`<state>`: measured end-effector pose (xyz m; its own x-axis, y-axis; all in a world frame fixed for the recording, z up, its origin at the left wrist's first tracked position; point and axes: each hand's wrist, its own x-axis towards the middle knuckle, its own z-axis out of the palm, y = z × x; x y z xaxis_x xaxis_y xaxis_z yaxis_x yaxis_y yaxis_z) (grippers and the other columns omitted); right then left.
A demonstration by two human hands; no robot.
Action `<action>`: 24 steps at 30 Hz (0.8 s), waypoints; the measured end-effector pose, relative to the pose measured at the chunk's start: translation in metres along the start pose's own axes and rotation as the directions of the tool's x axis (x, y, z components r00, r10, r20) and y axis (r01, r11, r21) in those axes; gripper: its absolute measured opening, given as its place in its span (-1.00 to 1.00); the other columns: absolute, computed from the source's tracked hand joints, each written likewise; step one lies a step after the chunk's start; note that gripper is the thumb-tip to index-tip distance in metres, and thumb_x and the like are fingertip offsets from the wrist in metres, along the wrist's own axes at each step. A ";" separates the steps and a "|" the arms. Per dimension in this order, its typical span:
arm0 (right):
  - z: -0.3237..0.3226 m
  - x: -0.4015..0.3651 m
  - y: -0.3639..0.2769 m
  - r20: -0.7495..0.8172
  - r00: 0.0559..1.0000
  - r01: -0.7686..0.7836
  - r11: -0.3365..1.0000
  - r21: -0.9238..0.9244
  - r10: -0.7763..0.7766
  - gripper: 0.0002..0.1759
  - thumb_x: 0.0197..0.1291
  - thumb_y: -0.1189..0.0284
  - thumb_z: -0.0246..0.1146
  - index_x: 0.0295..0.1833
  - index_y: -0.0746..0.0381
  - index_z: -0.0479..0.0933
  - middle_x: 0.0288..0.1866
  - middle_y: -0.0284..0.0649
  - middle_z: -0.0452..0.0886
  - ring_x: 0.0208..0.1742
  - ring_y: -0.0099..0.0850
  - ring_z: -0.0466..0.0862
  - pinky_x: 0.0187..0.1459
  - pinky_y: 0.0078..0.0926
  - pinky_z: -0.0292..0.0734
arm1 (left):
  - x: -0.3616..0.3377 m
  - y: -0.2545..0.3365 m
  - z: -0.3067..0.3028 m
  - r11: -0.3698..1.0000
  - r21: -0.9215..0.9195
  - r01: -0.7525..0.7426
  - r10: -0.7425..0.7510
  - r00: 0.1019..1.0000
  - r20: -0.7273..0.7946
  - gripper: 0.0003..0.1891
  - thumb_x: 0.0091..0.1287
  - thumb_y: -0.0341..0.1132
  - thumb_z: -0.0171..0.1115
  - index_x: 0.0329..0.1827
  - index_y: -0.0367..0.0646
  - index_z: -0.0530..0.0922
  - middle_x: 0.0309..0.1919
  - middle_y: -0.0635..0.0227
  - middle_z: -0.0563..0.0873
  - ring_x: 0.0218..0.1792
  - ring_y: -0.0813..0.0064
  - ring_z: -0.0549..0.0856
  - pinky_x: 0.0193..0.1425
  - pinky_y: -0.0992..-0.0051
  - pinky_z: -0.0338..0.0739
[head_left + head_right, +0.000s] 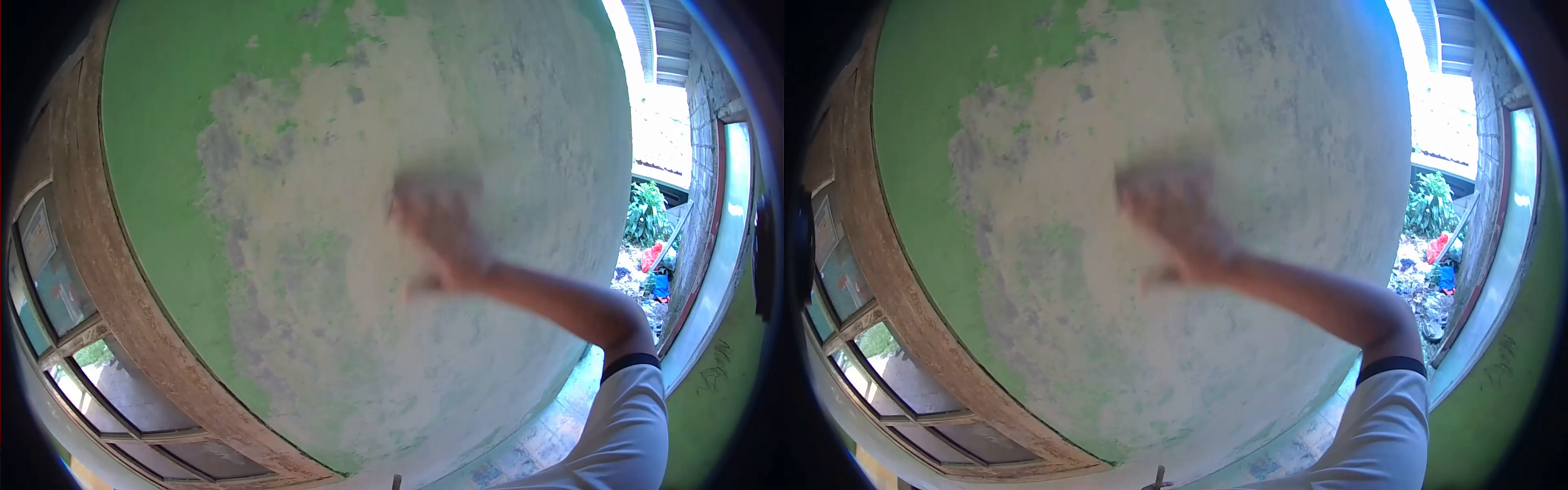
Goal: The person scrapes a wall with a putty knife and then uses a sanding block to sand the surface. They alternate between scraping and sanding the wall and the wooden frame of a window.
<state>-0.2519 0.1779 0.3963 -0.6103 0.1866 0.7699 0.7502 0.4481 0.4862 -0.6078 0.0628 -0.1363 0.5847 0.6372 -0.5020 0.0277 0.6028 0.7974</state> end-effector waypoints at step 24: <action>-0.007 -0.024 0.011 0.007 0.821 0.569 0.818 -0.081 -0.571 -0.77 0.11 0.19 0.24 -0.47 -0.02 0.37 -0.43 -0.48 0.38 -0.30 -0.48 0.44 -0.31 -0.43 0.43 | 0.075 -0.038 0.074 0.953 0.238 -0.188 0.196 0.980 -0.010 -0.65 0.32 -0.27 0.12 0.13 -0.18 0.51 -0.61 0.50 0.48 -0.67 0.68 0.38 -0.61 0.56 0.28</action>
<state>-0.2274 0.1723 0.3857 -0.9312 -0.0962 0.3516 0.2868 0.4021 0.8695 -0.5048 0.0525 -0.1794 0.5707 0.7479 -0.3391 0.1096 0.3399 0.9341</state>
